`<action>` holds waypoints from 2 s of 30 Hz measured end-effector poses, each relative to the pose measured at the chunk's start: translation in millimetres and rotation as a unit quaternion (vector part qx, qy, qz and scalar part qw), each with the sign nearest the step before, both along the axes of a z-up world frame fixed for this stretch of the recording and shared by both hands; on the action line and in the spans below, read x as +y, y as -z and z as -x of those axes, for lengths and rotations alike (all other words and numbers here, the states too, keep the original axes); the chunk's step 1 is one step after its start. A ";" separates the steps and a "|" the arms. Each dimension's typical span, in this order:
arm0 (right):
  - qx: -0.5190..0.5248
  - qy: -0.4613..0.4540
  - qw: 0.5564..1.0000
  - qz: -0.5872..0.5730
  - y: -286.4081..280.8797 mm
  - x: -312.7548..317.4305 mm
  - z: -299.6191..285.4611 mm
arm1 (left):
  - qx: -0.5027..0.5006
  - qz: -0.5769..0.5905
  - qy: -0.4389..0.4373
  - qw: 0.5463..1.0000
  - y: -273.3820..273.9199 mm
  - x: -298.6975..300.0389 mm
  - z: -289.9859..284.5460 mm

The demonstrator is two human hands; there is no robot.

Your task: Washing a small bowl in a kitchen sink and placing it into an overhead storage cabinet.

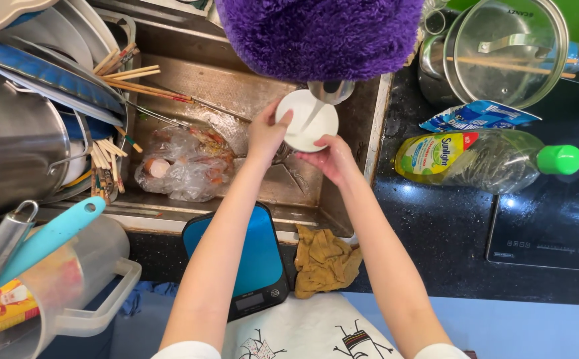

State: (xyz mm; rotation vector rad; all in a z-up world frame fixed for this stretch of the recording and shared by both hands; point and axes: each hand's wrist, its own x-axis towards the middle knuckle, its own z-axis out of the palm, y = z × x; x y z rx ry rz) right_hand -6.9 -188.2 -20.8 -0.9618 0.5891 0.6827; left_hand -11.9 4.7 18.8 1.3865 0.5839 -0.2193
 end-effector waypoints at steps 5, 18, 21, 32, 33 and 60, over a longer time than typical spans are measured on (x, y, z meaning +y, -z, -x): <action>-0.018 0.018 1.000 0.010 -11.4 13.6 7.4 | -0.285 -0.060 -0.134 0.947 -12.4 19.3 -36.4; 0.033 -0.029 0.998 0.036 -7.3 0.7 27.4 | -0.163 -0.006 0.020 0.986 -28.5 35.8 -54.8; 0.022 -0.082 0.991 0.102 -11.3 -7.1 30.3 | -0.101 -0.188 0.104 0.971 3.5 41.2 -23.9; -0.482 -0.291 0.559 0.608 -70.9 0.1 55.6 | 0.001 -0.275 0.155 0.949 38.2 43.2 48.8; -0.498 -0.302 0.526 0.620 -78.5 1.2 60.9 | -0.013 -0.293 0.146 0.945 36.8 43.8 52.3; -0.596 -0.265 0.434 0.621 -107.2 -5.2 106.8 | -0.132 -0.197 0.136 0.962 24.2 23.9 97.6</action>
